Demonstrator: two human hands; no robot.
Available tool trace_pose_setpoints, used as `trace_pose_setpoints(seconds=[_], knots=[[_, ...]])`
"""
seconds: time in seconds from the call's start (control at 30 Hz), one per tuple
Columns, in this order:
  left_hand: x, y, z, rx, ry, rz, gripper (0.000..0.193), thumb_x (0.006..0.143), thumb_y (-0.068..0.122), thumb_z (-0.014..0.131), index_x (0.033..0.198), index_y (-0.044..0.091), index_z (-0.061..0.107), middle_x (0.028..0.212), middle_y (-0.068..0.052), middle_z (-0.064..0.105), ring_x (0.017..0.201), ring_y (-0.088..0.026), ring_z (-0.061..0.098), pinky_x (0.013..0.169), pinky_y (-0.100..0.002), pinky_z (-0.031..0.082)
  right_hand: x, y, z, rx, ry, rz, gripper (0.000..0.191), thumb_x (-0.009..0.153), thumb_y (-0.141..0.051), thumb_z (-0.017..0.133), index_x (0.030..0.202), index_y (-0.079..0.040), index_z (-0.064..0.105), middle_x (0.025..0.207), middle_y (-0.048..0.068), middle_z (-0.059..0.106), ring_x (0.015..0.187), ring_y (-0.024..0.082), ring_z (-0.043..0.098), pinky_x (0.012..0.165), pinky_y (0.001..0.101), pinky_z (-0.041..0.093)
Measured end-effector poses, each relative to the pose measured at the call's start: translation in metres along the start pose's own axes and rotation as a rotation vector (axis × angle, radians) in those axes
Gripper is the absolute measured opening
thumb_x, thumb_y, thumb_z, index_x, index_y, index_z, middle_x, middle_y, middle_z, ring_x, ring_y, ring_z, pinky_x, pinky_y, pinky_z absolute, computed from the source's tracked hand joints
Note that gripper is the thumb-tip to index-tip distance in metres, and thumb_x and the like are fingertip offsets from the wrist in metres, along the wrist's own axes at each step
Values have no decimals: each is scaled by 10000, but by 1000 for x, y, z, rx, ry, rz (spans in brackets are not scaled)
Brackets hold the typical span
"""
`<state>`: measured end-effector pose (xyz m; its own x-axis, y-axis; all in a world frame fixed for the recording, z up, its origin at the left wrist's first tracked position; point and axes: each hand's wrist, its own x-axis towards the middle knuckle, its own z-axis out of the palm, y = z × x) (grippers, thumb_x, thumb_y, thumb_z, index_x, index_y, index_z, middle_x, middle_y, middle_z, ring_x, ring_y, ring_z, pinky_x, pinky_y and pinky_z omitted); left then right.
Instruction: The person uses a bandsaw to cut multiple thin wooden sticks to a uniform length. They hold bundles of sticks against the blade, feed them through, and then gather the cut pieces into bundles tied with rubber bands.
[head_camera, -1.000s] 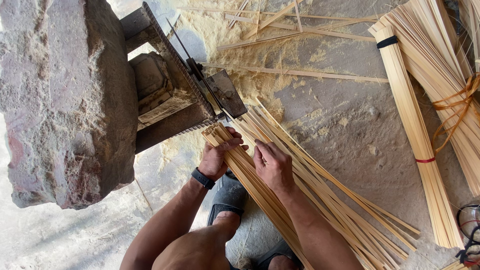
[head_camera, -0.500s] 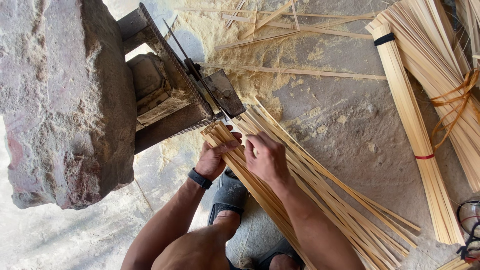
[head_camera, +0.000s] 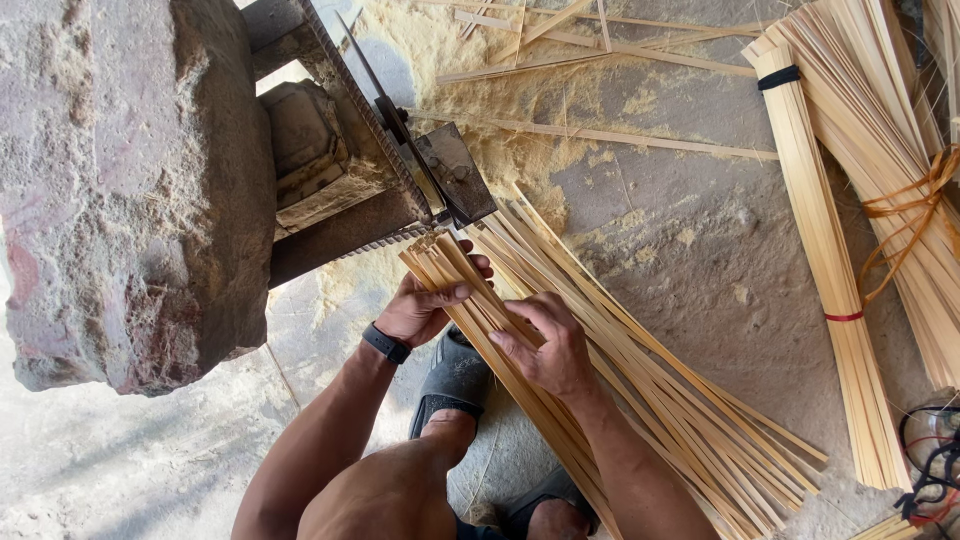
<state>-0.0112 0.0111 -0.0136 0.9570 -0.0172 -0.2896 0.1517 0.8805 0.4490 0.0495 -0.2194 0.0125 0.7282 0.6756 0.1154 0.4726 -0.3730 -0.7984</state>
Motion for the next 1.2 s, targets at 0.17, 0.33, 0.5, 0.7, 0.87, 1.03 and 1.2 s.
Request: trace_pose_setpoints(seconds=[0.17, 0.33, 0.5, 0.7, 0.87, 1.03, 1.2], knots=[[6, -16, -3, 124, 212, 73, 332, 874, 27, 804, 1178, 35, 669, 1048, -129, 762, 1006, -252, 741, 901, -458, 625, 1, 4, -3, 13, 24, -62, 128, 1013, -107, 670, 1127, -57, 699, 929, 115, 728, 835, 195, 740, 699, 300, 628], [11, -20, 4, 120, 257, 74, 201, 929, 93, 770, 1102, 26, 692, 976, -116, 754, 938, -236, 740, 834, -457, 647, 10, 11, 4, -112, 104, -66, 96, 1002, -72, 657, 1003, -9, 585, 745, 90, 659, 576, 156, 665, 450, 269, 535], [10, -20, 6, -50, 222, 111, 295, 872, 70, 775, 1145, 78, 664, 877, -49, 697, 894, -217, 710, 868, -447, 631, 36, 14, 28, -289, 225, -142, 139, 1005, -65, 678, 948, -19, 560, 747, 111, 639, 534, 156, 627, 399, 259, 501], [9, -26, -13, 28, 283, 132, 267, 874, -5, 702, 1133, -70, 698, 967, -96, 736, 923, -230, 709, 912, -428, 611, 68, 1, 56, -330, 243, -81, 157, 1006, -96, 669, 918, -31, 556, 747, 115, 630, 527, 168, 602, 406, 301, 489], [11, -27, -12, 1, 357, 94, 233, 858, -42, 693, 1080, 26, 681, 988, -108, 756, 936, -217, 742, 896, -411, 621, 81, -12, 54, -292, 235, -54, 162, 1008, -111, 670, 913, -20, 575, 758, 117, 633, 574, 181, 602, 452, 346, 492], [13, -18, 3, 69, 311, 112, 183, 899, -22, 762, 1048, 29, 670, 974, -93, 725, 893, -222, 728, 800, -442, 639, 50, -15, 5, -413, 212, -115, 101, 1010, -125, 647, 951, -43, 632, 835, 99, 668, 623, 175, 621, 503, 317, 527], [13, -17, 14, 30, 273, 109, 194, 900, 14, 743, 1072, 36, 657, 972, -137, 746, 850, -219, 717, 782, -422, 641, 12, -12, 4, -390, 257, -262, 222, 994, -208, 635, 1058, 2, 670, 844, 110, 663, 695, 191, 645, 571, 295, 538]])
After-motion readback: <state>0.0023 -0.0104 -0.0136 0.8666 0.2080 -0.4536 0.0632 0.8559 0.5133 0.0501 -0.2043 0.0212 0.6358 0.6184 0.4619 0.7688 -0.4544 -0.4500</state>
